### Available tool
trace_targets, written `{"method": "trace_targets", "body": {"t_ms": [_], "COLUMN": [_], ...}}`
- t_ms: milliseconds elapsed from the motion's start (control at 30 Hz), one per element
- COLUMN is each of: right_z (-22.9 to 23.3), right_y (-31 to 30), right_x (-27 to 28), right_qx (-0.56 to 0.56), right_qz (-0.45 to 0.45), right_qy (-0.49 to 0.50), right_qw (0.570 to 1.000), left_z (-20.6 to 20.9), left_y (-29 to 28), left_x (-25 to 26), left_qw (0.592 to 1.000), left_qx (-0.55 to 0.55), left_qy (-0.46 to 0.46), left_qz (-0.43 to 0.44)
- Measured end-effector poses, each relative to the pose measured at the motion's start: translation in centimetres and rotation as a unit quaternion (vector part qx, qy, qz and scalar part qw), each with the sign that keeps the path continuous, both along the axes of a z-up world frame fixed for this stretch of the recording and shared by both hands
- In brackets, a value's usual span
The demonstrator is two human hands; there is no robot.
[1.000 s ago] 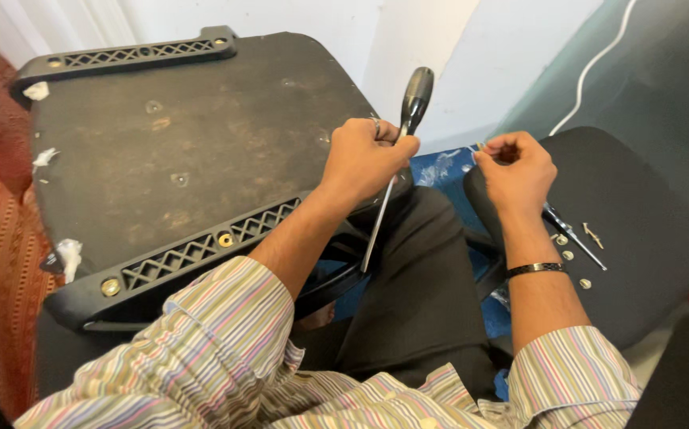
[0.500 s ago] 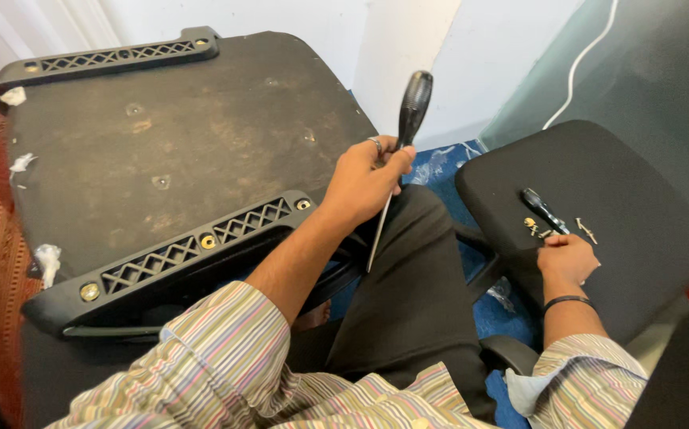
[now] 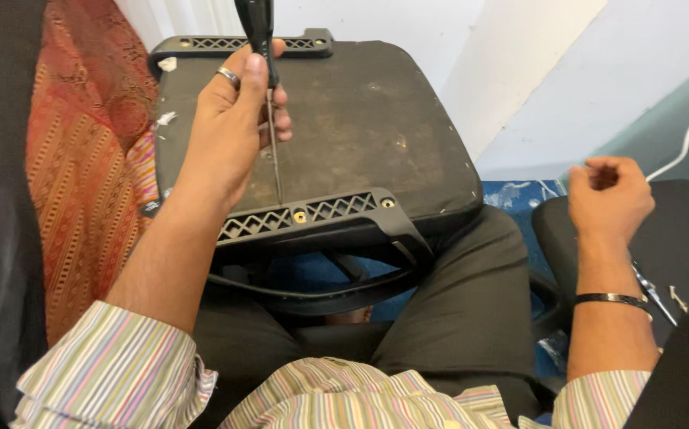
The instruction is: The person uses a screwdriver to remove screws from a plastic frame attached to an overturned chair seat. They unscrew multiple fasteners, place the screws on a nearby surface, and detach the frame from the seat.
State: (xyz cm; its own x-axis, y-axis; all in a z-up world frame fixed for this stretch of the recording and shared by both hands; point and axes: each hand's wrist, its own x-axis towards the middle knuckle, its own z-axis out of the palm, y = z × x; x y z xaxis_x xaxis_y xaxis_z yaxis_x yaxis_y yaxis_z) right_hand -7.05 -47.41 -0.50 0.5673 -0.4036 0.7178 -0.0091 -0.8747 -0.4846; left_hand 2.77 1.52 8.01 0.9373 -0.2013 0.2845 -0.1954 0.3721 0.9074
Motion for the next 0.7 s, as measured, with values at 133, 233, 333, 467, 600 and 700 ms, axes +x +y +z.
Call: {"method": "trace_targets", "body": {"t_ms": [133,233,333,467,600,700], "right_z": [4.0,6.4,8.4,11.3,13.3,14.3], "right_y": [12.4,21.3,28.2,34.5,38.0,39.2], "right_x": [5.2,6.7,6.8,7.5,8.0,8.3], "right_qx": [0.116,0.087,0.138,0.224,0.288,0.222], "right_qz": [0.202,0.317,0.430,0.644,0.698,0.689], "right_qy": [0.024,0.027,0.072,0.030,0.044,0.030], "right_qw": [0.972,0.944,0.889,0.731,0.654,0.689], "left_z": [-0.3,-1.1,-1.7,-2.1,-2.8,-3.5], "left_y": [3.4,4.8,5.5,6.2,6.0,7.0], "left_x": [-1.7,-3.0,-3.6,-3.4,-3.1,-3.3], "left_qw": [0.999,1.000,0.999,0.999,0.998,0.998], "left_qx": [-0.037,-0.009,-0.032,-0.019,-0.019,0.000], "left_qy": [-0.004,0.010,-0.010,-0.026,-0.050,-0.057], "left_qz": [-0.012,0.009,-0.017,-0.026,-0.046,-0.033]}}
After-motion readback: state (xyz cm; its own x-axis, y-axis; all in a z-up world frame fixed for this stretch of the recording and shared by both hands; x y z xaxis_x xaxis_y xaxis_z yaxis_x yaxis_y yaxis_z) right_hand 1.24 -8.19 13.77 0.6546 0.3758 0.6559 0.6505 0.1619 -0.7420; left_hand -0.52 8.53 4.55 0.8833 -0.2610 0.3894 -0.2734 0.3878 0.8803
